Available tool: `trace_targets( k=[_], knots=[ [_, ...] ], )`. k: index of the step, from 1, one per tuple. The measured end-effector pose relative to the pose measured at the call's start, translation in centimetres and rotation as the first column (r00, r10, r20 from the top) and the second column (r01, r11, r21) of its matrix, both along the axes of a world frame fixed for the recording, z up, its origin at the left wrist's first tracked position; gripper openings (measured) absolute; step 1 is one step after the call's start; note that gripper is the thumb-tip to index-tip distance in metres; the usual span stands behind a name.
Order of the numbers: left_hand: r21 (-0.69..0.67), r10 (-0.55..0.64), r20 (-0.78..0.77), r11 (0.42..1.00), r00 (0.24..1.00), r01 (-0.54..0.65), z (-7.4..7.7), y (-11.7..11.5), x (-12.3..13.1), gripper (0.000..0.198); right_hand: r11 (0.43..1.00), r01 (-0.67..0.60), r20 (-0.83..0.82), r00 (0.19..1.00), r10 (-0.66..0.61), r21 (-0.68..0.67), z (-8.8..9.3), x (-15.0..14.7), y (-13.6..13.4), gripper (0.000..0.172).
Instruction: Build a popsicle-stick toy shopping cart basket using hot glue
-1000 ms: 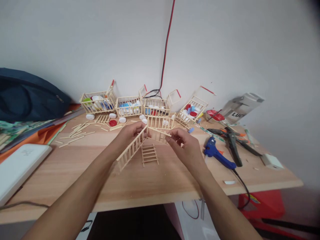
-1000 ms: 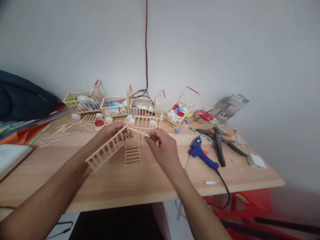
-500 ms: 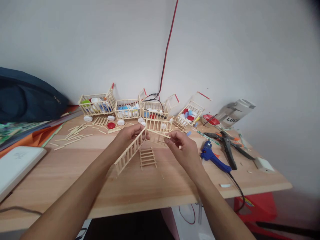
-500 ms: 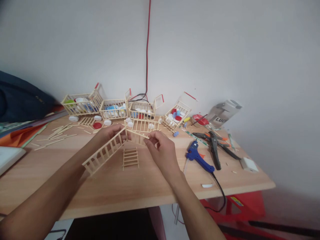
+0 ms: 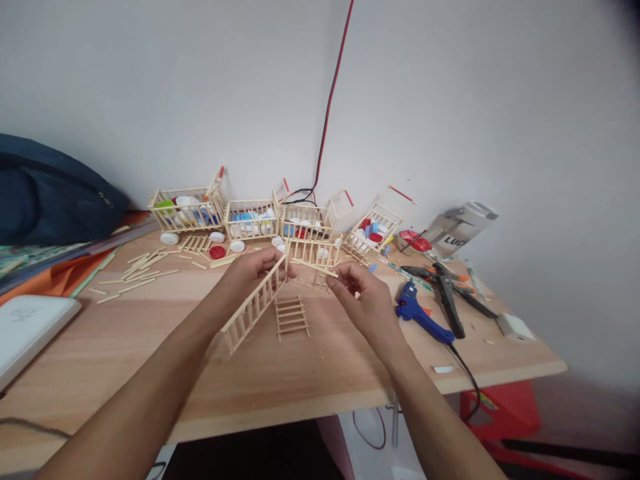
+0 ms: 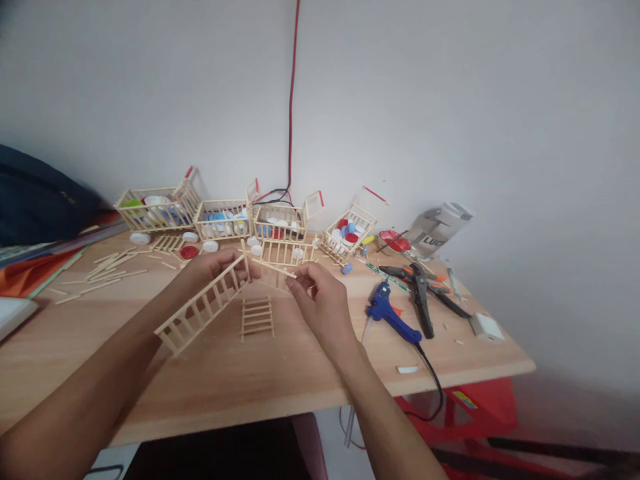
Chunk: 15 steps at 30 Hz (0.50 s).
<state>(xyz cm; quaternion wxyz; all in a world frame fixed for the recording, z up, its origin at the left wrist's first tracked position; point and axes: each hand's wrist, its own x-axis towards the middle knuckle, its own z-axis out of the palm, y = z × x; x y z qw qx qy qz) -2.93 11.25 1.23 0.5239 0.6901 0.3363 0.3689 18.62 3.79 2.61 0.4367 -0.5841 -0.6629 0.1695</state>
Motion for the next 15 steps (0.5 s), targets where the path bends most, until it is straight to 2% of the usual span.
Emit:
trace_targets(
  k=[9, 15],
  knots=[
    [-0.086, -0.023, 0.058, 0.996, 0.998, 0.028, -0.18, 0.08, 0.09, 0.023, 1.000, 0.005, -0.015, 1.000, -0.005, -0.007, 0.15, -0.12, -0.22, 0.009],
    [-0.061, -0.021, 0.042, 0.998, 0.999, 0.023, -0.16, -0.13, 0.07, 0.020, 1.000, 0.004, -0.031, 1.000, -0.005, -0.010, -0.04, 0.01, -0.16, 0.008]
  ],
)
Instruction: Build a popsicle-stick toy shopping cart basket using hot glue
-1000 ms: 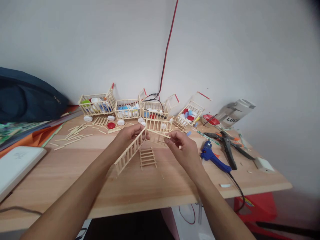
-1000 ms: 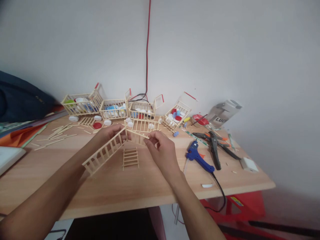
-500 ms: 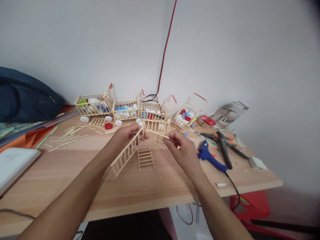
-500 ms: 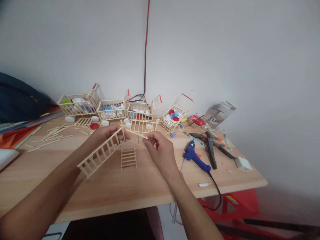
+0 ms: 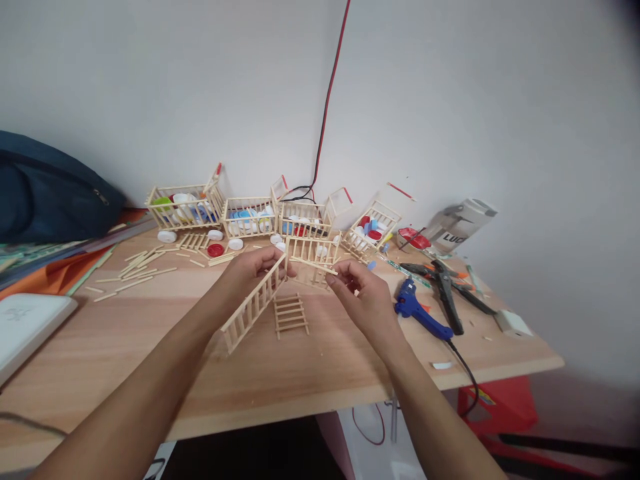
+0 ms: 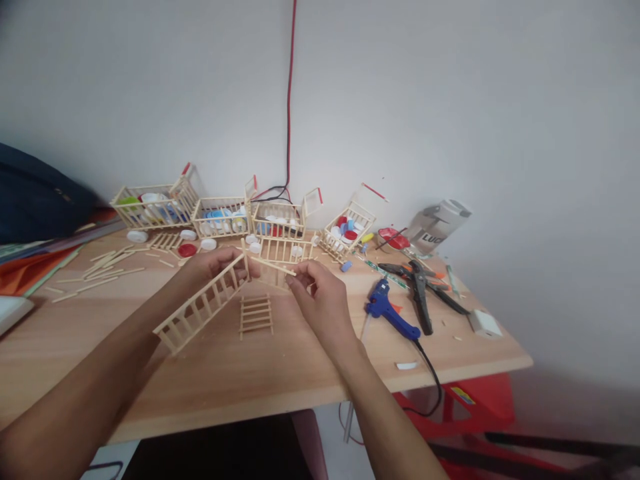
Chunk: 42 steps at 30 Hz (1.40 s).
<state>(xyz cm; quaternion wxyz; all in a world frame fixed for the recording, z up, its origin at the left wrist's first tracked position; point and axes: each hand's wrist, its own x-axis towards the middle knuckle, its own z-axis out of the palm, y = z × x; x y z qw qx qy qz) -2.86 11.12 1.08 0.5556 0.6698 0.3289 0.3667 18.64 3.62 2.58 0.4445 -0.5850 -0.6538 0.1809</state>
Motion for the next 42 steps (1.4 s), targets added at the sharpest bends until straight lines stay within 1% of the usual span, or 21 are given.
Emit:
trace_targets(
  k=[4, 7, 10, 14, 19, 23, 28, 33, 37, 42],
  knots=[
    [0.052, -0.014, -0.001, 0.999, 1.000, 0.014, -0.2, 0.0, 0.0, 0.019, 1.000, 0.004, -0.004, 1.000, -0.004, -0.007, -0.1, 0.0, 0.0, 0.009],
    [0.119, -0.007, -0.044, 0.993, 0.999, 0.012, -0.1, -0.1, 0.1, 0.015, 1.000, -0.001, -0.010, 1.000, 0.001, -0.009, -0.2, 0.0, 0.0, 0.009],
    [0.146, 0.005, -0.079, 0.989, 0.997, 0.006, 0.1, -0.3, 0.2, 0.013, 1.000, 0.000, -0.014, 1.000, 0.000, -0.012, -0.3, 0.1, 0.0, 0.010],
    [0.133, 0.010, -0.040, 0.991, 0.999, -0.005, 0.0, -0.3, 0.2, 0.017, 1.000, 0.006, -0.006, 1.000, -0.006, -0.016, -0.6, 0.3, 0.1, 0.012],
    [0.084, -0.028, -0.006, 0.996, 1.000, 0.028, -0.6, -0.1, 0.0, 0.013, 0.999, 0.012, 0.001, 1.000, -0.012, -0.034, -0.6, 0.3, 0.1, 0.015],
    [0.064, -0.015, 0.030, 0.998, 0.999, 0.013, -0.9, 0.0, 0.1, 0.015, 0.999, 0.024, 0.001, 1.000, -0.024, -0.043, -0.5, 0.1, 0.0, 0.016],
    [0.062, -0.017, 0.009, 0.998, 1.000, 0.016, -0.7, 0.1, 0.1, 0.017, 1.000, 0.016, 0.002, 1.000, -0.016, -0.026, -0.4, -0.1, -0.1, 0.014],
    [0.106, -0.005, -0.028, 0.994, 1.000, 0.008, -0.3, 0.1, 0.0, 0.016, 1.000, 0.003, -0.025, 1.000, -0.003, -0.006, -0.5, -0.3, -0.1, 0.010],
    [0.057, -0.004, -0.018, 0.998, 1.000, 0.005, -0.3, 0.1, 0.1, 0.014, 1.000, -0.007, -0.041, 0.999, 0.008, 0.011, -0.5, -0.2, -0.1, 0.007],
    [0.012, 0.018, 0.013, 1.000, 1.000, -0.018, -0.6, 0.3, 0.2, 0.016, 1.000, -0.014, -0.048, 0.999, 0.015, 0.009, -0.7, -0.1, -0.2, 0.007]
  ],
)
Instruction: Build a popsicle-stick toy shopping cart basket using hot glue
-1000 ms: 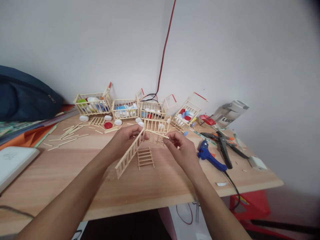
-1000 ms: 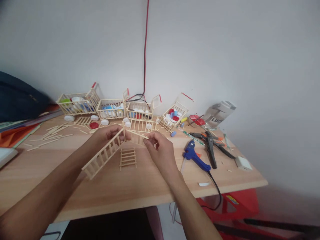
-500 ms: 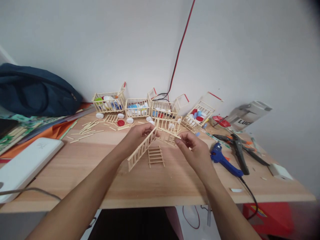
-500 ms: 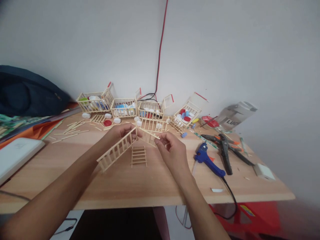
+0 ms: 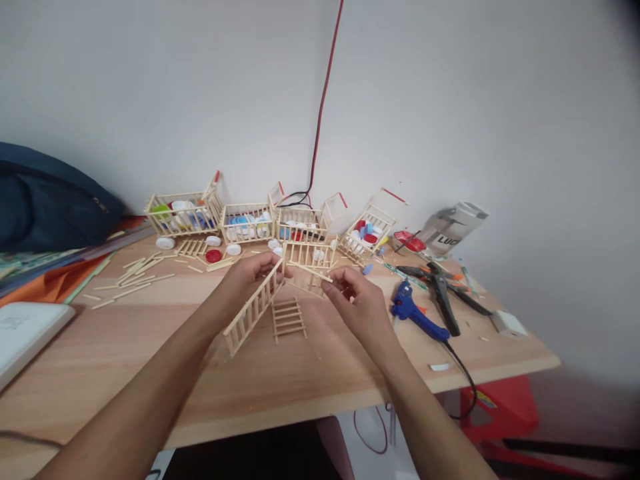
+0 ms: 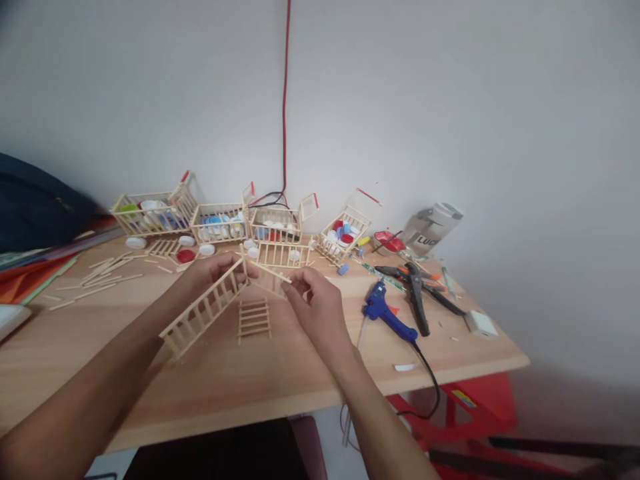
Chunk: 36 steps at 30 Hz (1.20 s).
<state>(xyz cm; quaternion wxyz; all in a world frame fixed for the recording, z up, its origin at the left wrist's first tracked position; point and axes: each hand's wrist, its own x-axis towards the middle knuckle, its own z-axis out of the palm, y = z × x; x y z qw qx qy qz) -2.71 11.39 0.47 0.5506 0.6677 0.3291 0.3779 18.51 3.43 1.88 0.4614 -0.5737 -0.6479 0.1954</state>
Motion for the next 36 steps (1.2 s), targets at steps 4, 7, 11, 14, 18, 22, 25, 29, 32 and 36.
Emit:
trace_targets(
  k=[4, 7, 11, 14, 18, 22, 25, 29, 32, 36],
  knots=[
    [-0.004, -0.020, 0.001, 1.000, 1.000, 0.020, -0.3, 0.2, 0.0, 0.020, 1.000, -0.013, 0.020, 1.000, 0.013, -0.002, 0.0, -0.1, -0.1, 0.007],
    [0.036, -0.022, -0.016, 0.999, 1.000, 0.022, -0.3, 0.3, 0.0, 0.022, 1.000, -0.021, 0.023, 1.000, 0.021, -0.008, 0.3, -0.2, -0.3, 0.009],
    [0.070, -0.024, -0.051, 0.997, 0.998, 0.027, -0.3, 0.4, -0.1, 0.023, 1.000, -0.024, 0.009, 1.000, 0.024, 0.000, 0.4, -0.5, -0.4, 0.009],
    [0.058, -0.029, -0.058, 0.998, 0.998, 0.032, -0.2, 0.4, -0.1, 0.023, 1.000, -0.023, 0.004, 1.000, 0.023, -0.004, 0.4, -0.5, -0.4, 0.009],
    [0.069, -0.049, -0.034, 0.996, 0.998, 0.052, 0.0, 0.3, -0.1, 0.022, 1.000, -0.010, 0.015, 1.000, 0.010, -0.005, 0.5, -0.5, -0.4, 0.010],
    [0.046, -0.060, 0.008, 0.997, 0.998, 0.060, -0.1, 0.3, 0.0, 0.020, 1.000, -0.012, 0.031, 0.999, 0.012, -0.004, 0.5, -0.5, -0.5, 0.012],
    [-0.030, -0.062, 0.037, 0.998, 0.997, 0.063, -0.3, 0.3, 0.1, 0.020, 1.000, 0.006, 0.039, 0.999, -0.006, -0.008, 0.4, -0.5, -0.6, 0.012],
    [-0.038, -0.051, 0.041, 0.998, 0.998, 0.053, 0.3, 0.1, 0.1, 0.022, 0.999, 0.022, 0.048, 0.999, -0.020, -0.036, 0.4, -0.6, -0.5, 0.016],
    [-0.047, -0.049, 0.042, 0.998, 0.998, 0.051, 1.0, -0.3, 0.2, 0.022, 0.999, 0.019, 0.042, 0.999, -0.018, -0.033, 0.4, -0.7, -0.5, 0.017],
    [-0.174, -0.033, 0.090, 0.984, 0.995, 0.049, 1.0, -0.6, 0.3, 0.022, 0.999, 0.026, 0.050, 0.998, -0.024, -0.030, 0.3, -0.7, -0.5, 0.017]
  ],
)
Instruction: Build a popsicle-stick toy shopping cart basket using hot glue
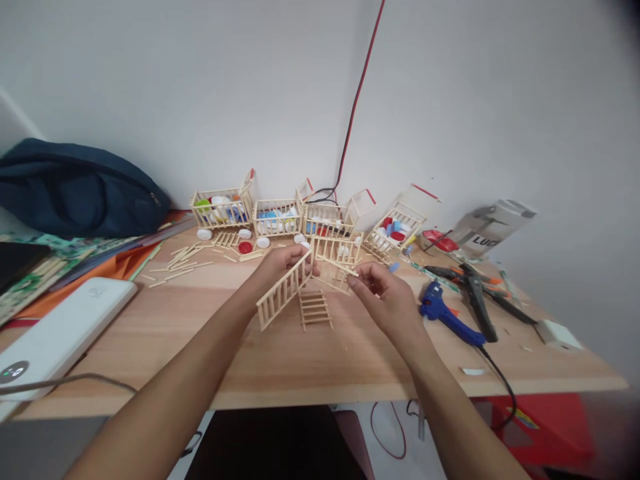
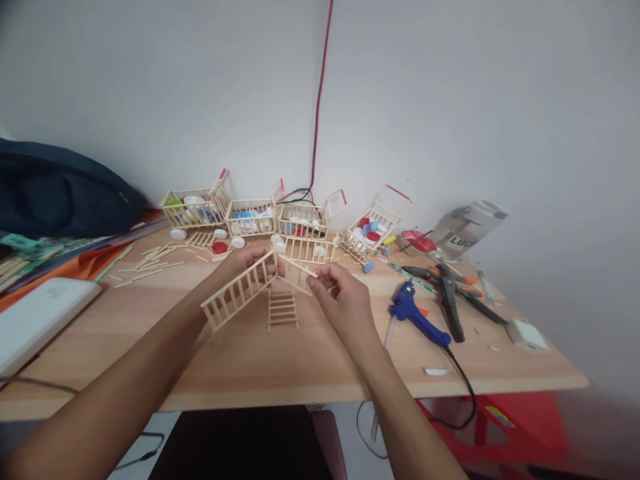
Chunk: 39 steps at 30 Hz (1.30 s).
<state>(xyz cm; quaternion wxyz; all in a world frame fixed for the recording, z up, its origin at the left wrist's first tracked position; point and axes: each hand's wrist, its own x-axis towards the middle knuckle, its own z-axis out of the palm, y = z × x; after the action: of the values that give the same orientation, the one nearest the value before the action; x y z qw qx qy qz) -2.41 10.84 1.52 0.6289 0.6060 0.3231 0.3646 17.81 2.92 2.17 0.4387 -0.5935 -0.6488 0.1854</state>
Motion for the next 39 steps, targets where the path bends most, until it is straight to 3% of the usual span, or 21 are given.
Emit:
trace_targets(
  k=[5, 13, 30, 39],
  knots=[
    [-0.039, -0.020, 0.044, 0.999, 0.999, 0.022, -0.5, 0.0, -0.1, 0.023, 1.000, -0.014, -0.011, 1.000, 0.014, -0.024, -0.2, 0.1, 0.0, 0.017],
    [0.016, 0.035, 0.007, 0.999, 0.999, -0.035, 1.0, -0.6, -0.5, 0.022, 1.000, -0.017, -0.043, 0.999, 0.016, -0.019, -0.3, 0.5, 0.0, 0.018],
    [-0.006, 0.020, -0.038, 1.000, 0.999, -0.020, 1.5, -0.5, -0.2, 0.021, 0.999, -0.038, -0.094, 0.995, 0.039, 0.015, -0.2, -0.2, 0.1, 0.012],
    [-0.149, 0.021, 0.029, 0.989, 0.999, -0.017, -0.1, 0.4, -0.3, 0.021, 0.999, -0.043, -0.088, 0.995, 0.041, -0.020, -0.3, -0.4, 0.2, 0.013]
  ],
)
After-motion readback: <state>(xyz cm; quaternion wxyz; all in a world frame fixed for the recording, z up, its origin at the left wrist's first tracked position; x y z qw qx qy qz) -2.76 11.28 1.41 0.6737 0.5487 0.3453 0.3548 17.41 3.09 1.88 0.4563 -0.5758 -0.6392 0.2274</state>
